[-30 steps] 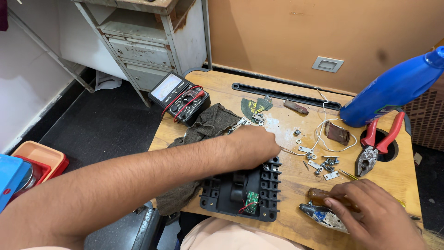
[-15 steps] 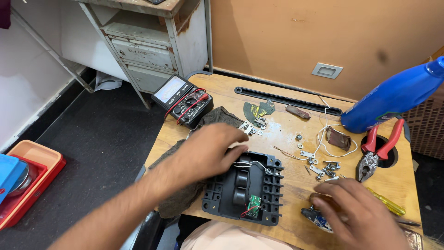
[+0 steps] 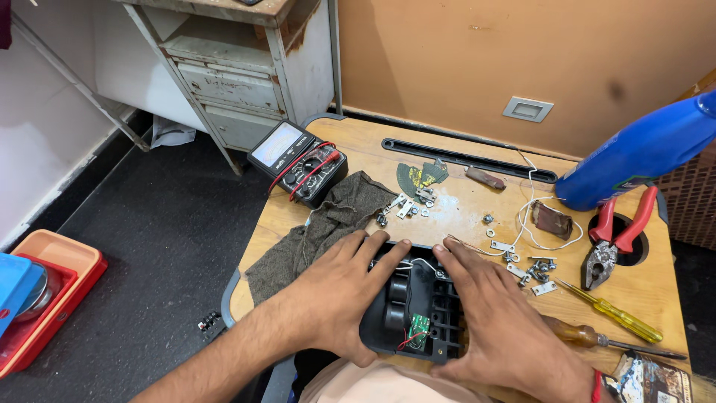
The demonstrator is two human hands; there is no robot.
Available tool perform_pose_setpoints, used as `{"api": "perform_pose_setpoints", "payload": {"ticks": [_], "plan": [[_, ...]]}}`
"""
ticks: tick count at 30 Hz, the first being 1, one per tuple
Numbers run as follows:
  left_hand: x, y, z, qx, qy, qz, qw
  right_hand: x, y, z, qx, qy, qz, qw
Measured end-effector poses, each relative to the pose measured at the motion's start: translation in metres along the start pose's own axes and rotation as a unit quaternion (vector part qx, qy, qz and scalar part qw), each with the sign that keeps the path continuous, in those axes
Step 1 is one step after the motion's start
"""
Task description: The person manipulates wires, screws, and electronic components within a black plastic housing using their hands, pliers, and a screwdriver.
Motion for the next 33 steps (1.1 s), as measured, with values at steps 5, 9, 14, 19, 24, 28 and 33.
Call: {"api": "perform_pose_setpoints", "payload": {"ticks": [5, 9, 14, 19, 24, 28, 33], "plan": [[0.006, -0.006, 0.0, -0.015, 0.018, -0.054, 0.998, -0.004, -0.004, -0.015, 0.002, 0.02, -0.006, 1.0], [0.02, 0.0, 0.002, -0.016, 0.033, -0.07, 0.997, -0.007, -0.012, -0.021, 0.007, 0.004, -0.025, 1.0], [0.023, 0.006, 0.004, -0.011, 0.042, -0.099, 0.994, -0.009, -0.03, -0.026, 0.032, 0.02, -0.021, 0.999], [0.01, -0.009, 0.022, -0.077, 0.056, -0.227, 0.969, -0.017, -0.072, -0.018, 0.031, 0.091, -0.142, 0.985], [0.019, -0.017, 0.066, -0.113, -0.056, -0.251, 0.96, -0.015, -0.087, -0.016, 0.046, 0.117, -0.242, 0.962], [0.032, -0.013, 0.08, -0.064, -0.06, -0.278, 0.957, 0.005, -0.087, -0.023, -0.02, 0.165, -0.228, 0.959], [0.032, 0.001, 0.084, -0.099, -0.09, -0.203, 0.97, 0.059, -0.088, -0.02, -0.024, 0.084, -0.166, 0.982]]}}
Point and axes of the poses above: each hand's wrist, its own x-axis towards the middle knuckle, its own y-axis out of the palm, z = x × y, the point moved 4 cm from there along x, towards the middle knuckle, and after that the axes turned 14 degrees about x, right-handed, at the moved point
